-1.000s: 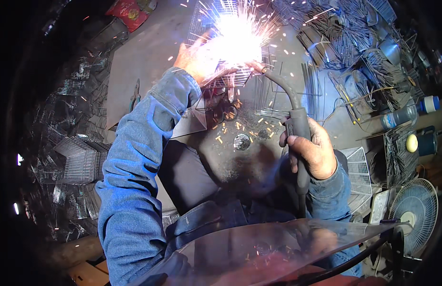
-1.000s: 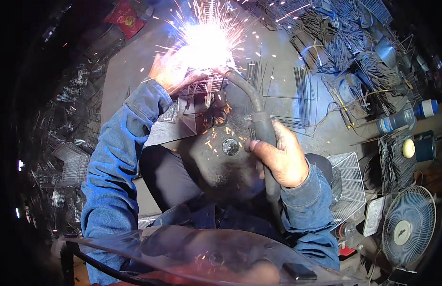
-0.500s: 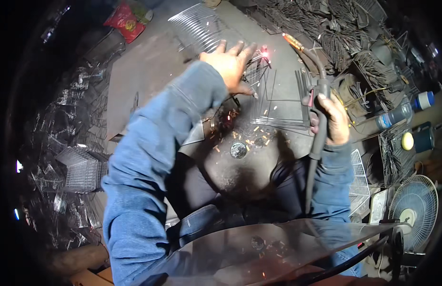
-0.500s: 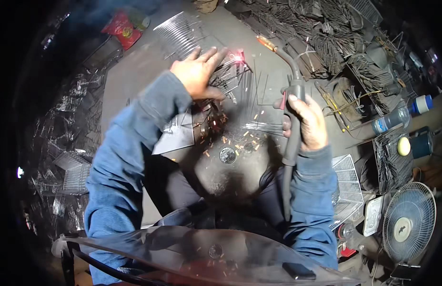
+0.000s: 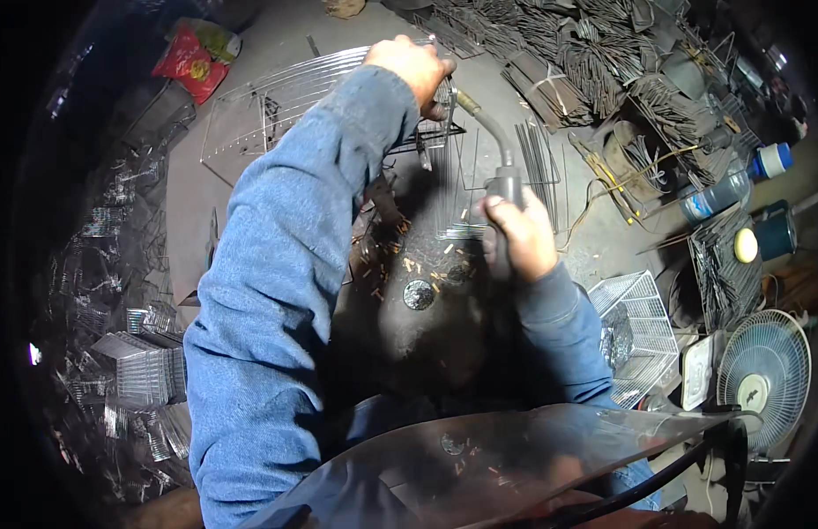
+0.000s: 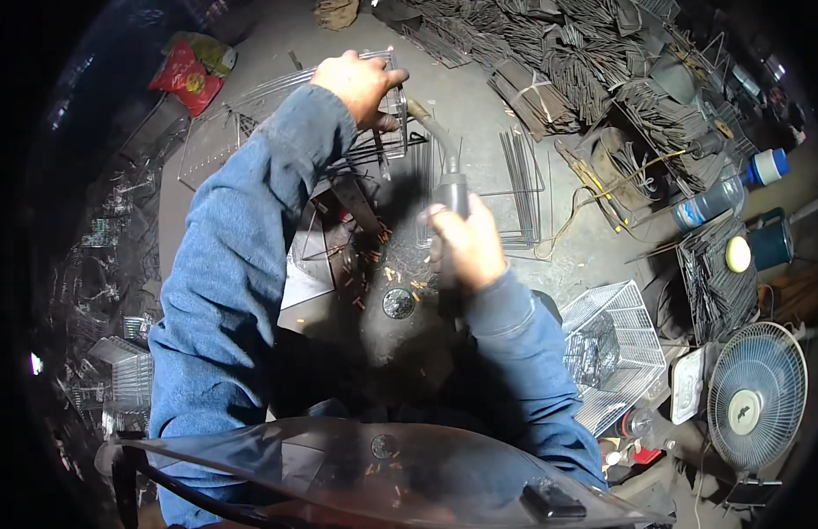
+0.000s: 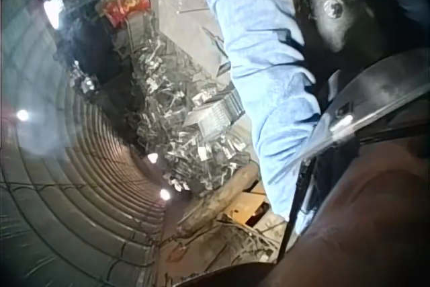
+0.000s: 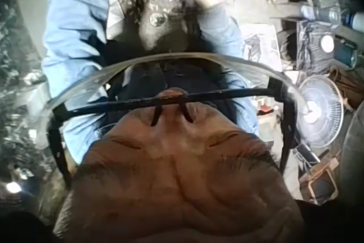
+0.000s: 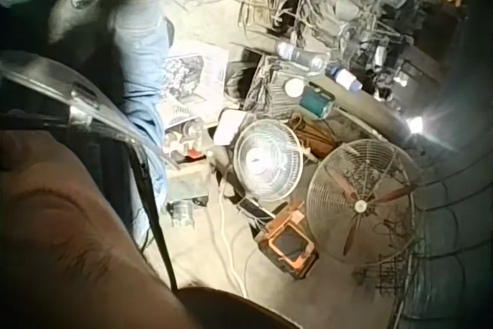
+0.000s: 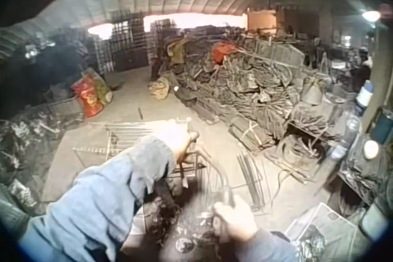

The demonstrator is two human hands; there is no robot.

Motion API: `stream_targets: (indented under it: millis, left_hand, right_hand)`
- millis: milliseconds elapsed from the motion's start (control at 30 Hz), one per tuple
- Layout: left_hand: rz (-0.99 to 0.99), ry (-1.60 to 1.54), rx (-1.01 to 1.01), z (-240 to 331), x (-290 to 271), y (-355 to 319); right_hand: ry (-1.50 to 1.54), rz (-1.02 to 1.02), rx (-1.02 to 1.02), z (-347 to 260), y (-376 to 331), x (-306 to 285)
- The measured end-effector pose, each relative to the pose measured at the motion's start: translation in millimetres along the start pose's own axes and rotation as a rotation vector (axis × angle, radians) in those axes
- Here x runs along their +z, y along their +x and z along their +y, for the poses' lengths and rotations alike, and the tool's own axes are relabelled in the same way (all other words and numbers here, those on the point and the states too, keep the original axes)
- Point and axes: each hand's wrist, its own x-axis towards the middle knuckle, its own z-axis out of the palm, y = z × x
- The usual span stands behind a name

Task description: Welding pieces of wire mesh together to construct a metal cage structure.

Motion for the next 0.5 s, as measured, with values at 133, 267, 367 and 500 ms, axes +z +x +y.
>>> stream_targets:
  millis: [133, 267, 367, 500]
  left_hand:
    - [-0.027, 0.010, -0.025, 1.5, -1.4, 15.9]
    - [-0.047, 0.007, -0.048, 1.6, -1.1, 18.5]
    - [0.002, 0.007, -0.041, 1.0, 3.5, 17.6]
    - [-0.036, -0.025, -0.076, 0.5, 3.1, 21.0]
  right_hand:
    - [0.010, 0.051, -0.022, 3.5, -0.2, -1.9]
    - [0.019, 0.052, -0.026, -0.7, -11.7, 1.4]
    - [-0.003, 0.053, -0.041, -3.9, -14.3, 4.2]
    - [0.014, 0.056, -0.070, -3.2, -11.3, 7.1]
